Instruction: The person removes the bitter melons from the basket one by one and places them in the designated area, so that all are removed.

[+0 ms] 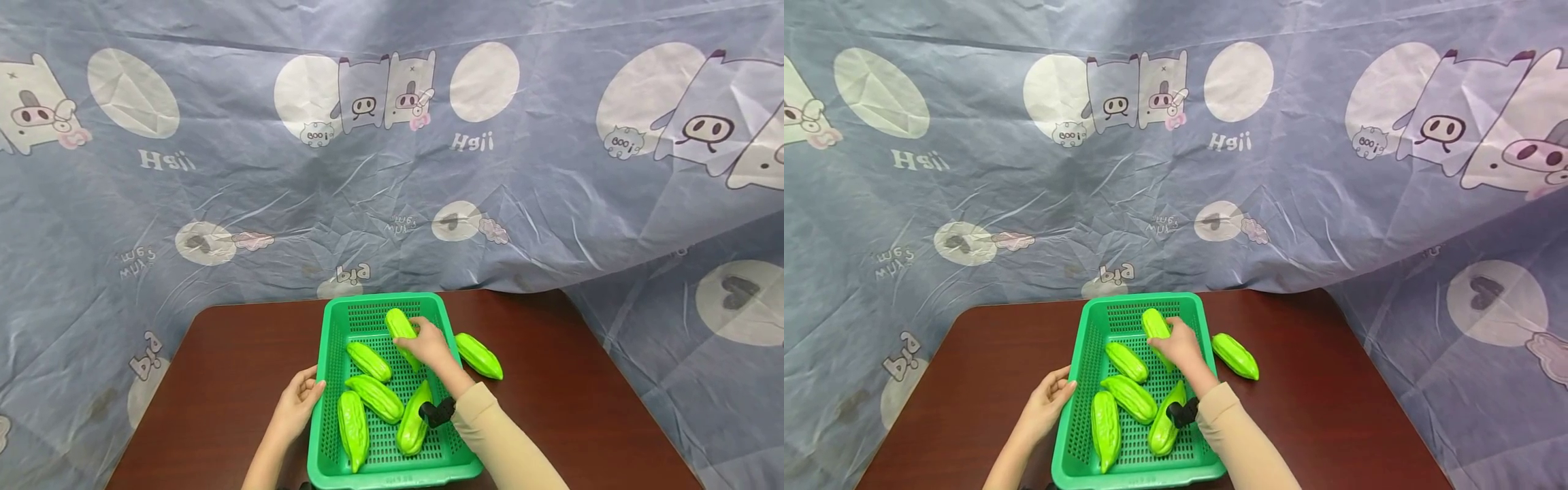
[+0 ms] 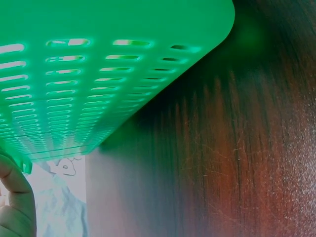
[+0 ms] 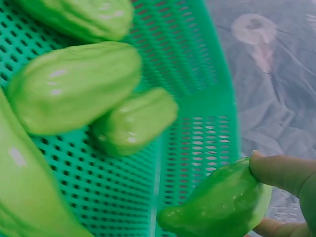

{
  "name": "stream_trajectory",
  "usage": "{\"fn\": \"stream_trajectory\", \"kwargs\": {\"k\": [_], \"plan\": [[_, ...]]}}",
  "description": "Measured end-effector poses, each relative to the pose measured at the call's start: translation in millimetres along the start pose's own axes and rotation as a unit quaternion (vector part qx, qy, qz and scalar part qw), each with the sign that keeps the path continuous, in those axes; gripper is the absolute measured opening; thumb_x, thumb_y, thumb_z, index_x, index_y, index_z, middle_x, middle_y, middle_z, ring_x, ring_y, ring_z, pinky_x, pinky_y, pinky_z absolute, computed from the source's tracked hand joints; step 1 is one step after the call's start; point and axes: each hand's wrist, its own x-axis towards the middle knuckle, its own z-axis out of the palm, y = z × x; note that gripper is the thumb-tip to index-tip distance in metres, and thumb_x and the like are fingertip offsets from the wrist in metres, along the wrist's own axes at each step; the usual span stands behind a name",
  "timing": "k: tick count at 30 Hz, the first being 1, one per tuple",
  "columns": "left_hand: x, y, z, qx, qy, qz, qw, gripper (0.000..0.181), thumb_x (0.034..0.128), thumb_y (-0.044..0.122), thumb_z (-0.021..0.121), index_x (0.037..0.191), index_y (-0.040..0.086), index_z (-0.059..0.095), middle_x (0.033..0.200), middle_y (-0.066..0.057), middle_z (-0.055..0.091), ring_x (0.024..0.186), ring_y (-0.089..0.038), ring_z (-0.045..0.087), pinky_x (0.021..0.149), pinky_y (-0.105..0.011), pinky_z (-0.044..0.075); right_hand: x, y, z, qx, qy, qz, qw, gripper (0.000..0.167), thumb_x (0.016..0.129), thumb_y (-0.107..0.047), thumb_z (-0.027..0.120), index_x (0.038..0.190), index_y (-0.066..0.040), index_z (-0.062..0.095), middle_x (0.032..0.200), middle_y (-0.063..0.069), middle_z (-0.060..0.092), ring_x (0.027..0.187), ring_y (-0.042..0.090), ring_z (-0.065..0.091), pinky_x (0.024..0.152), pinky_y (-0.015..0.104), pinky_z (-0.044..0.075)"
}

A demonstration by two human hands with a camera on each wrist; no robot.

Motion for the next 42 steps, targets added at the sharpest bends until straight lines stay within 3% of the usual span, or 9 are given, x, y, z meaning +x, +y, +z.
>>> {"fn": "stream_trajectory", "kwargs": {"k": [9,15,21,32,42], "plan": [[0.3,-1.8,-0.2,-0.005,0.006,0.003,1.0,0.054,0.0997,0.022,0.06,0.145,-0.001,0.042,0.098,-0.012,0.062,0.081,-0.009,0.06,0.07,-0.024,0.046,1.6,2.7,-47.8,0.04,0.046,0.0,0.9981,0.068,0.089,-0.032,0.073,0.145,-0.004,0.046,0.139,0.024,0.054,0.125,0.04,0.054,0.095,0.052,0.048],[0.8,-1.1,0.0,-0.005,0.006,0.0,1.0,0.054,0.0996,0.022,0.06,0.145,-0.001,0.042,0.098,-0.011,0.061,0.083,-0.008,0.06,0.071,-0.024,0.046,2.7,26.1,-80.5,0.048,0.086,0.003,0.9951,0.066,0.091,-0.031,0.071,0.144,-0.001,0.046,0.135,0.025,0.057,0.12,0.039,0.058,0.095,0.048,0.048],[0.6,0.6,-0.4,0.0,0.006,0.003,1.0,0.055,0.0998,0.022,0.06,0.145,-0.003,0.041,0.099,-0.012,0.062,0.082,-0.009,0.058,0.071,-0.024,0.045,2.2,56.4,-102.3,0.038,0.096,0.038,0.9939,0.068,0.092,-0.033,0.068,0.146,0.001,0.043,0.136,0.027,0.055,0.117,0.039,0.058,0.088,0.046,0.051],[1.6,-2.7,-0.3,0.003,0.008,-0.006,0.9999,0.055,0.0999,0.025,0.06,0.145,0.0,0.042,0.098,-0.01,0.061,0.082,-0.009,0.058,0.072,-0.025,0.045,-1.0,116.3,-116.3,-0.004,0.098,0.086,0.9914,0.069,0.093,-0.031,0.064,0.144,0.01,0.04,0.139,0.033,0.047,0.124,0.047,0.048,0.099,0.055,0.043],[2.0,-2.8,-0.3,0.002,0.006,0.0,1.0,0.056,0.1,0.025,0.059,0.146,-0.001,0.041,0.098,-0.01,0.06,0.081,-0.009,0.057,0.071,-0.025,0.044,-8.0,156.0,-109.4,-0.032,0.082,0.117,0.9893,0.066,0.094,-0.028,0.06,0.14,0.015,0.041,0.139,0.038,0.043,0.123,0.052,0.044,0.101,0.058,0.04]]}}
